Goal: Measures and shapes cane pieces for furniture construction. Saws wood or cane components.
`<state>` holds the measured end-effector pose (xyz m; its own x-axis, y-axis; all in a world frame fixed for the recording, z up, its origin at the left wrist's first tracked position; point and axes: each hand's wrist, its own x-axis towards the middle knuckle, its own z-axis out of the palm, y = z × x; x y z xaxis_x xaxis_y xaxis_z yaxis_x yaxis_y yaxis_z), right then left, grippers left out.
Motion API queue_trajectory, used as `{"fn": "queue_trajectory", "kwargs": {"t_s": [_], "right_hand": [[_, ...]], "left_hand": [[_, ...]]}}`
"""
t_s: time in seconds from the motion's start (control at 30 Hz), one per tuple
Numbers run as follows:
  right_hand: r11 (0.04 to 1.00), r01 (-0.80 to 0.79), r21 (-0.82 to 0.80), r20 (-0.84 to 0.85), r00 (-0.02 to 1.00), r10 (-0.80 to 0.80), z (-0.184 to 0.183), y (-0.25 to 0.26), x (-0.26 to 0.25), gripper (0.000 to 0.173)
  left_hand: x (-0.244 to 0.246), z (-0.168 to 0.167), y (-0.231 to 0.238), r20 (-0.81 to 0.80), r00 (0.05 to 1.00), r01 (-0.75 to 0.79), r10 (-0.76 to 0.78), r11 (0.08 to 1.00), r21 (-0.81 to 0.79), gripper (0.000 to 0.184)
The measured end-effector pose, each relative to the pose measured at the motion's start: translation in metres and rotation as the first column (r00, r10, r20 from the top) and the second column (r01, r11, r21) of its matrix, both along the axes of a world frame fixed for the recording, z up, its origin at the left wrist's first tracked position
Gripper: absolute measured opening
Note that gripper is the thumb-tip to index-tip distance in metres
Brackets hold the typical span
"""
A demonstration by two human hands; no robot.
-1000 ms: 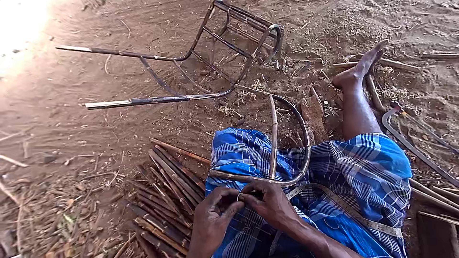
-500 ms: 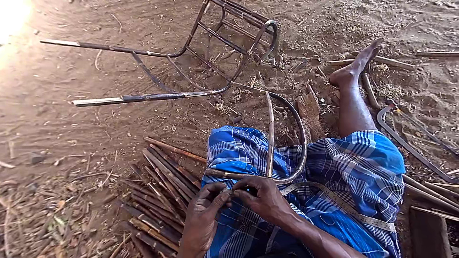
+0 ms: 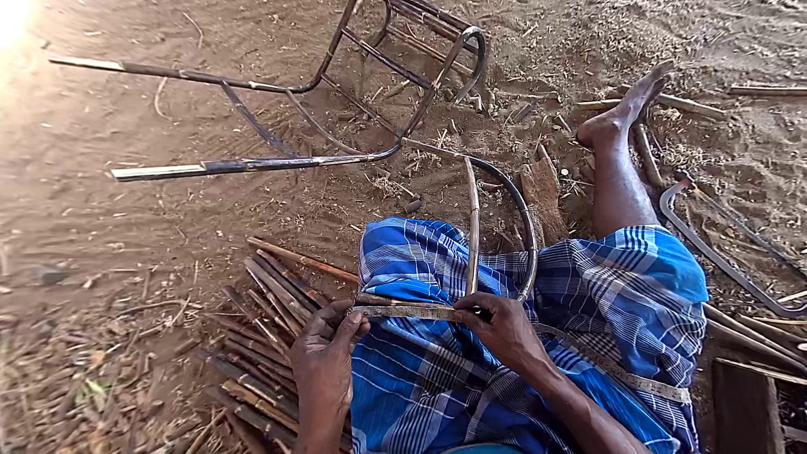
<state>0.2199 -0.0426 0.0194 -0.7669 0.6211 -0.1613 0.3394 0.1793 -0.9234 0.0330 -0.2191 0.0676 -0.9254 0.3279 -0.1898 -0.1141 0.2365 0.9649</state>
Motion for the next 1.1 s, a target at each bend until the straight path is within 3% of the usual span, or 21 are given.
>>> {"fn": "queue_trajectory", "kwargs": {"t_s": [0.27, 0.53, 0.8, 1.1], "right_hand": [[0.998, 0.049, -0.038, 0.075, 0.996, -0.046, -0.005, 0.005, 0.017, 0.01], [0.994, 0.076, -0.077, 0.107, 0.992, -0.067, -0.01, 0.011, 0.022, 0.012], [0.988, 0.141, -0.063, 0.213, 0.969, -0.124, -0.023, 0.012, 0.028, 0.016], [0.994, 0.11, 0.006, 0.239, 0.965, -0.108, -0.024, 0.004, 0.028, 0.017]], "left_hand": [[-0.003, -0.003, -0.002, -0.022, 0.999, 0.04, -0.04, 0.999, -0.026, 0.029], [-0.004, -0.005, 0.002, -0.085, 0.996, 0.015, -0.026, 0.992, -0.123, 0.013], [-0.008, -0.013, 0.003, -0.09, 0.993, 0.064, -0.072, 0.993, -0.096, 0.018], [-0.009, -0.02, 0.001, -0.29, 0.949, 0.067, -0.124, 0.977, -0.2, 0.011]]}}
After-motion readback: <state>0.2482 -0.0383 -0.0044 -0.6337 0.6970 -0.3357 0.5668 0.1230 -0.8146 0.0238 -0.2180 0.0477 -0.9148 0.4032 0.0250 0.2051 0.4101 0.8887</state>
